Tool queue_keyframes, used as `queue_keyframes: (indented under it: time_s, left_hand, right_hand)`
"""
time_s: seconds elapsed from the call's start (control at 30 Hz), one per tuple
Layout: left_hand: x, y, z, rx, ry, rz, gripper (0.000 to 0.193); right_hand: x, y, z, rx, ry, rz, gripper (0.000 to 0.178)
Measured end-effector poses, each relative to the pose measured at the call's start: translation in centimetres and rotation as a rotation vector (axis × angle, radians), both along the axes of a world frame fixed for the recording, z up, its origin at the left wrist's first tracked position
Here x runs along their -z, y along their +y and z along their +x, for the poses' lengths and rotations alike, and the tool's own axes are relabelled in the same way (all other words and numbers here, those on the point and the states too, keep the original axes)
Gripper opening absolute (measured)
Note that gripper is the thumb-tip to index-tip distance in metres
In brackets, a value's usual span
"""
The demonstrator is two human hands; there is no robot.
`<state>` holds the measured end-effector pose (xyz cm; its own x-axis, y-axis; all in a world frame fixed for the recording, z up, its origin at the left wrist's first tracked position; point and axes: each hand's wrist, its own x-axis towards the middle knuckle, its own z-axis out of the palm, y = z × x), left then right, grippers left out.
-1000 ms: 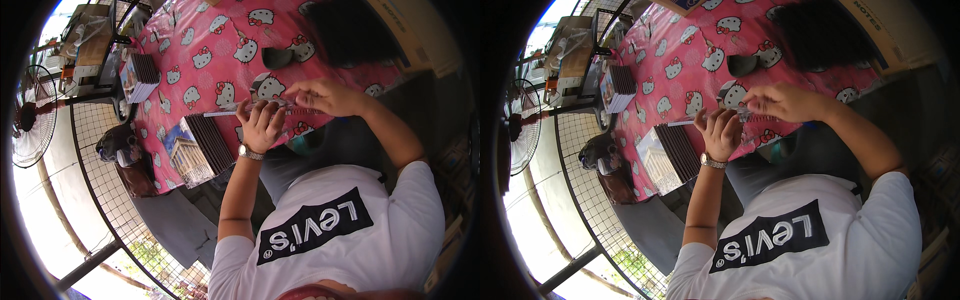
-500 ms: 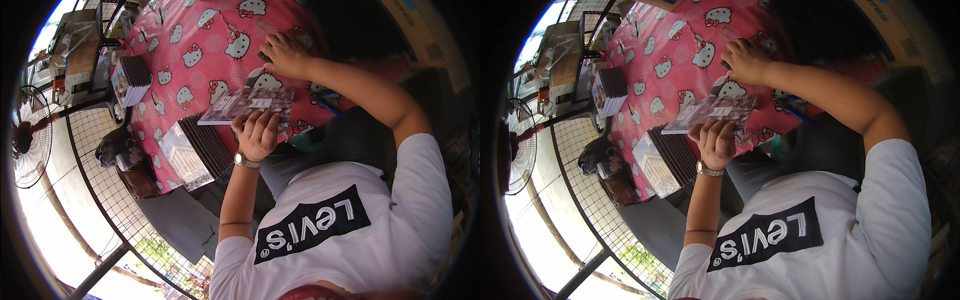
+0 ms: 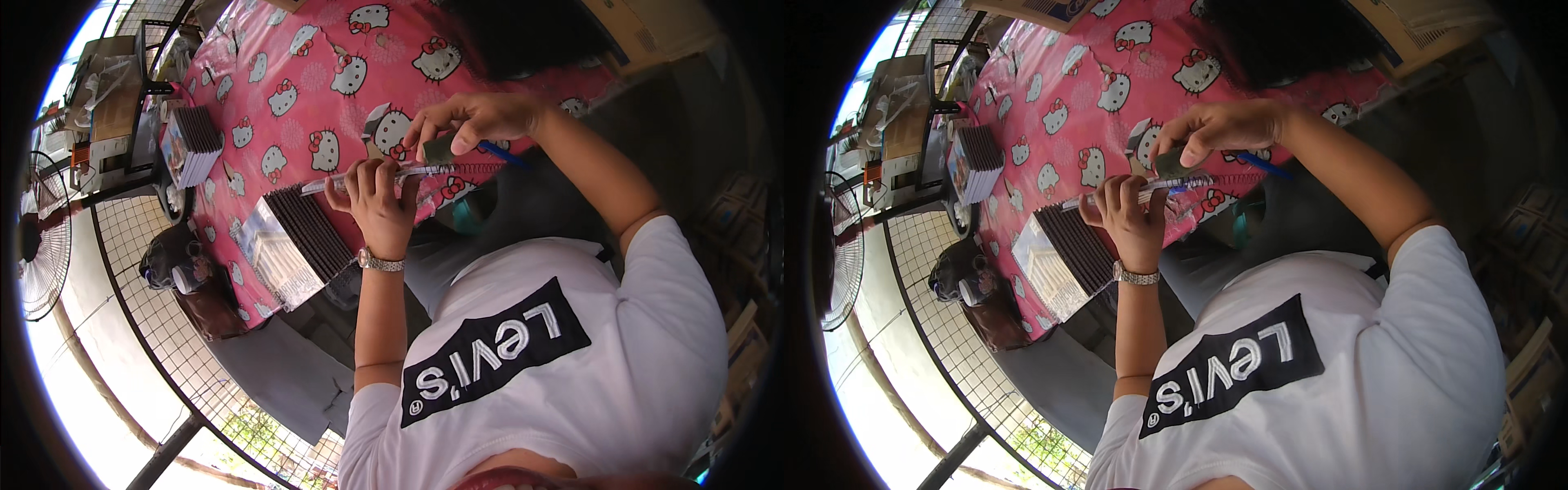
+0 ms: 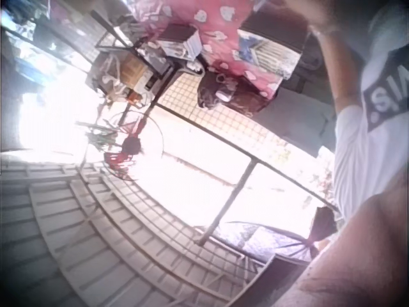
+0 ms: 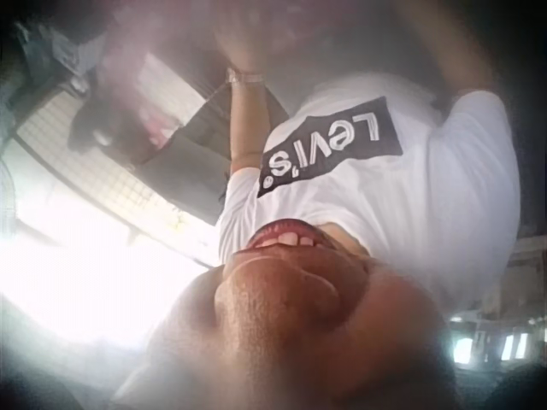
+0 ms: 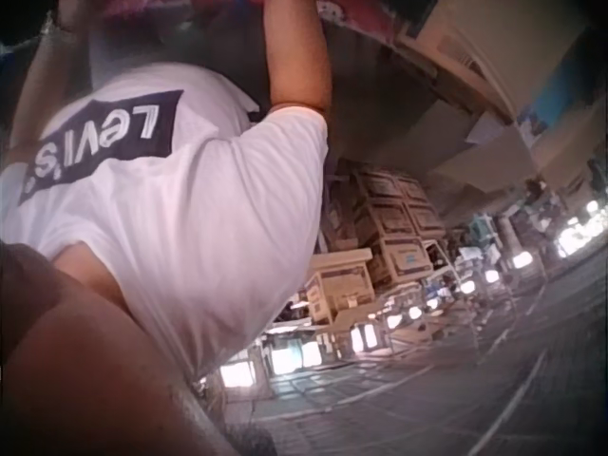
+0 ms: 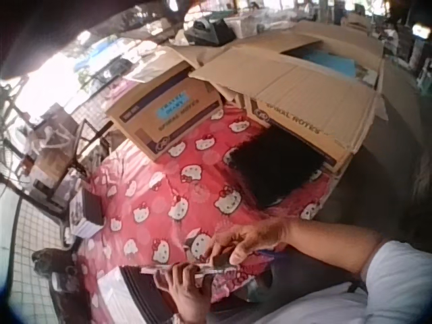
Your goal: The person stacks and aligns notebooks on a table, handles a blue folder, and transfers the notebooks from the table into a cardboard box.
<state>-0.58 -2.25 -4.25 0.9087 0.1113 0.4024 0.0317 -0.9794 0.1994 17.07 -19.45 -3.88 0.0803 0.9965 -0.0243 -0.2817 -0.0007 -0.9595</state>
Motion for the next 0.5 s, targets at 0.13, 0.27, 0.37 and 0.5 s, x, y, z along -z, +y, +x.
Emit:
queue_keyframes:
  time_s: [0.13,0.27,0.37,0.5]
  left_hand:
    - [0.1,-1.4,-2.7,-0.025,-0.051,-0.038,0.035]
    - [0.4,-2.0,-3.6,-0.018,-0.023,-0.062,0.035]
    - [-0.2,-1.7,-3.7,0.006,0.013,-0.043,0.034]
    - [0.0,-1.7,-4.0,0.003,0.036,-0.042,0.036]
  right_hand:
    - [-1.3,-0.5,-1.5,-0.123,0.028,0.131,0.050]
    - [-0.6,-0.5,-2.0,-0.043,-0.344,-0.042,0.048]
    - [-1.7,-0.3,-2.9,-0.087,-0.063,0.168,0.046]
    - [-0.5,0.1,-2.8,-0.080,-0.059,0.068,0.048]
